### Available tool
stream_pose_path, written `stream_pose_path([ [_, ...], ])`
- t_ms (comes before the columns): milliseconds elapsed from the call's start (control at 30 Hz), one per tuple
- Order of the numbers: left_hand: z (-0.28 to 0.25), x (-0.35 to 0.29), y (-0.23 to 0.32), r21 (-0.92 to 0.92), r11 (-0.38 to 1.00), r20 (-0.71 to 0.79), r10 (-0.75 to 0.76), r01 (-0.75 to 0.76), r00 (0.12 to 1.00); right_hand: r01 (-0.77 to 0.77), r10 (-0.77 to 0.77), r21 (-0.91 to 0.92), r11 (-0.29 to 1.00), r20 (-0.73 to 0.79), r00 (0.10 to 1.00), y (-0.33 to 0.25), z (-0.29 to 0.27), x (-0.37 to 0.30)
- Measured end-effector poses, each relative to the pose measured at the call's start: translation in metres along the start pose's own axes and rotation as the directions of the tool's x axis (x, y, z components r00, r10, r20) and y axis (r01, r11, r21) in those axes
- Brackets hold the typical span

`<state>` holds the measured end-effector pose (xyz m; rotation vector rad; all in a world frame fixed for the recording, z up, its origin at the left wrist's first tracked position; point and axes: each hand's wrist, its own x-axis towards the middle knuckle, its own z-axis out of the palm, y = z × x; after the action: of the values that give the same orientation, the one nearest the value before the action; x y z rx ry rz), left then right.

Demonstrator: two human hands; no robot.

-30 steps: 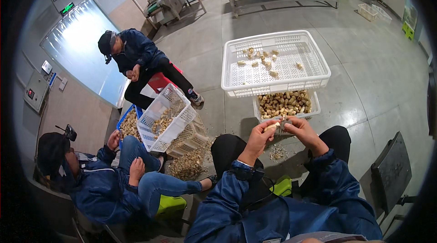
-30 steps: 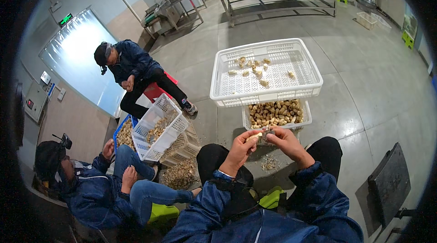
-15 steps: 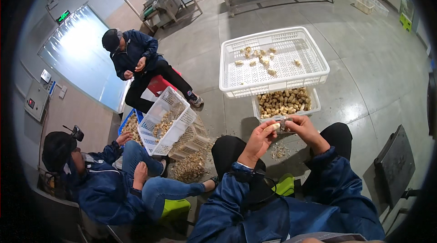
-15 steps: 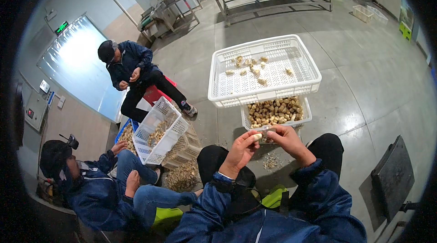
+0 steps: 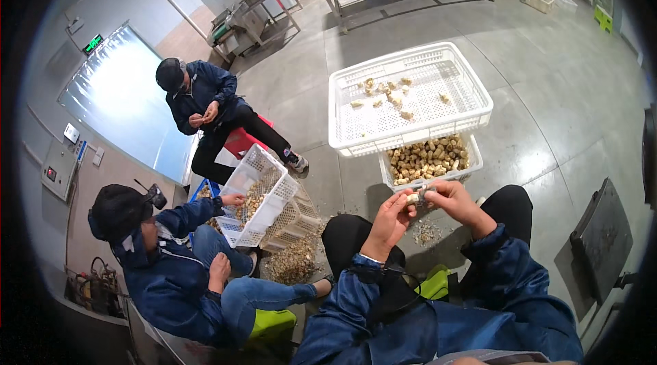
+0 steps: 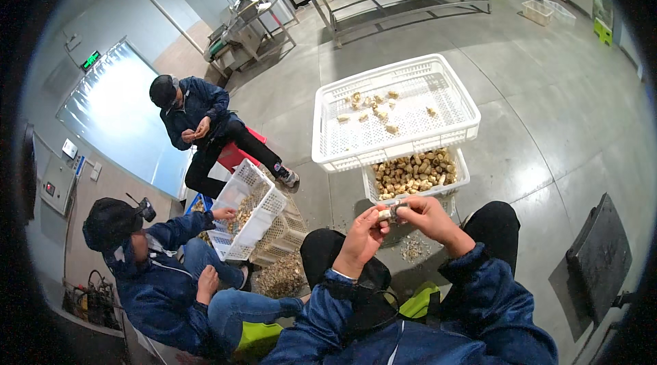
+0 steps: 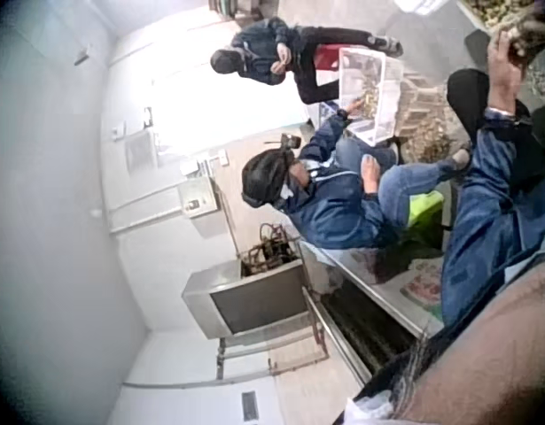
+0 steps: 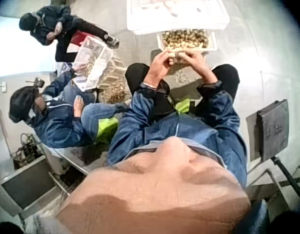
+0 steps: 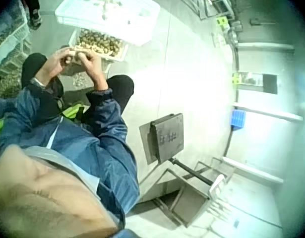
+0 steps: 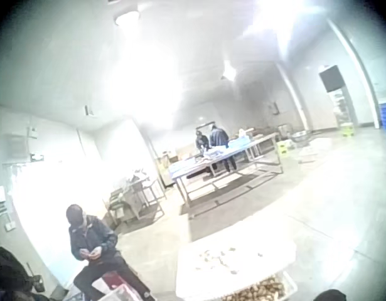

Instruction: The person picks up individual mushrooms from a lower container, peels or cleans them by hand, and places the processed mushrooms into a white plastic crate.

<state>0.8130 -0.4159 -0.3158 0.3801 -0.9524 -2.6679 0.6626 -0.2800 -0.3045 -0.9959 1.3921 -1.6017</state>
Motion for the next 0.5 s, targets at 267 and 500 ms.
stream_pose_path([
  [267, -0.006, 0.0, -0.007, -0.084, 0.996, -0.009, -0.012, 0.011, 1.0, 0.048, -0.049, -0.043, 0.998, -0.008, 0.999, 0.003, -0.002, -0.002],
  [500, -0.001, 0.002, -0.003, 0.03, 0.999, 0.007, -0.011, 0.011, 1.0, -0.008, 0.009, 0.081, 0.997, -0.015, 1.0, 0.005, 0.001, 0.001],
])
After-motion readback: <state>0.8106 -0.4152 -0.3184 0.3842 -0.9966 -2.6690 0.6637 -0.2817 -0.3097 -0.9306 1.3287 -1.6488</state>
